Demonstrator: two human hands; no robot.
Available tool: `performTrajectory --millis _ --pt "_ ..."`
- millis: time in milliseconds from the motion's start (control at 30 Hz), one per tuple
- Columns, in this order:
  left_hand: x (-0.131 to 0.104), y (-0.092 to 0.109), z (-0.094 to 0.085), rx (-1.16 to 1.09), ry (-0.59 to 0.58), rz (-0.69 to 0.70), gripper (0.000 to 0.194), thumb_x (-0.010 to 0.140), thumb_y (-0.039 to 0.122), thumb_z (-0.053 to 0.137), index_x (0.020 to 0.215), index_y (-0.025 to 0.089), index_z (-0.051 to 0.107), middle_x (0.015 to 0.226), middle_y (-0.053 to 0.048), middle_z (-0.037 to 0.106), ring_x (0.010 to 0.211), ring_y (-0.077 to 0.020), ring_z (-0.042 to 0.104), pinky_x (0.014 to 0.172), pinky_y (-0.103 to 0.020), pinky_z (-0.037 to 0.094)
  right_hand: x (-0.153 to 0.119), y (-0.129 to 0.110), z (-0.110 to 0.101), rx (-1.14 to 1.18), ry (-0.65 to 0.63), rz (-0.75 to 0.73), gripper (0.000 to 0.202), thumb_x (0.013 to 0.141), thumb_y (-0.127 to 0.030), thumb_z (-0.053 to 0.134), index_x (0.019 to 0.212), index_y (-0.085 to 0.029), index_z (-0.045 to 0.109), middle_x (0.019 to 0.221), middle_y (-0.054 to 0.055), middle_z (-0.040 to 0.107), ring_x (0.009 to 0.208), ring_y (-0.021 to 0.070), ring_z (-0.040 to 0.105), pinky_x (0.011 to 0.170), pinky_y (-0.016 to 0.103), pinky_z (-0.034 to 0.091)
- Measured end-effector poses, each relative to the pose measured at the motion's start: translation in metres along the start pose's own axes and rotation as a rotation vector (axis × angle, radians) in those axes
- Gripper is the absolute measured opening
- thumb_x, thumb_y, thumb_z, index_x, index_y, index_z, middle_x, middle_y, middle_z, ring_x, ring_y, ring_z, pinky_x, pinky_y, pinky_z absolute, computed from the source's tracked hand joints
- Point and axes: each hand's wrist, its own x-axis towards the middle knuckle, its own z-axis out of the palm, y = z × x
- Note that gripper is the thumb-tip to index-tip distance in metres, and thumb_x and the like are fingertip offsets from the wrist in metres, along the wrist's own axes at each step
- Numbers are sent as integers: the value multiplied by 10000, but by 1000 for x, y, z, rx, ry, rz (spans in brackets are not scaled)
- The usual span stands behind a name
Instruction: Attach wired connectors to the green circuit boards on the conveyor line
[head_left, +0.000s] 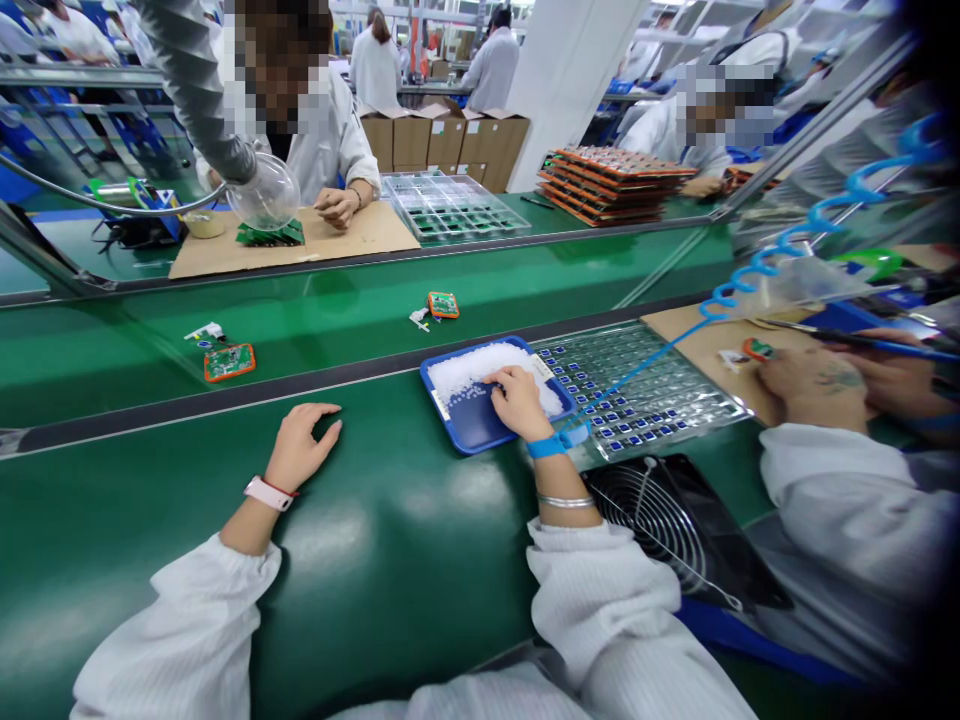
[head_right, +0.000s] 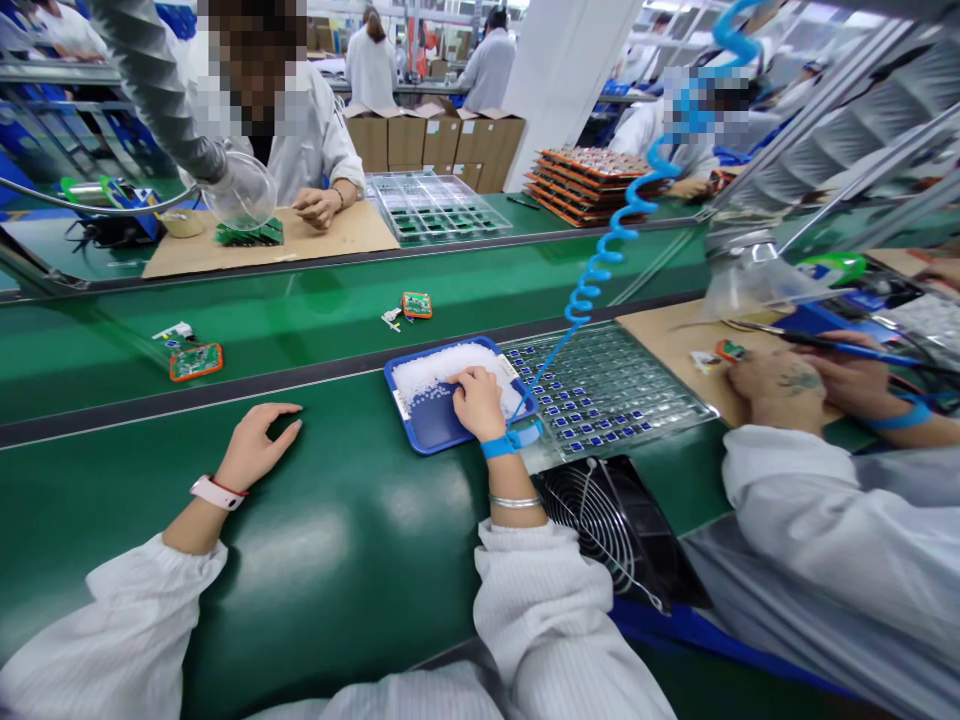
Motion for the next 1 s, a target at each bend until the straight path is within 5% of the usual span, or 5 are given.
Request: performTrajectory --millis 1000 --pt "2 1 0 -26 -15 19 239 837 354 488 946 199 633 996 -66 673 969 -238 578 894 -403 427 -2 -10 -5 -77 -22 -18 255 733 -115 466 903 -168 648 1041 113 518 990 270 453 865 420 382"
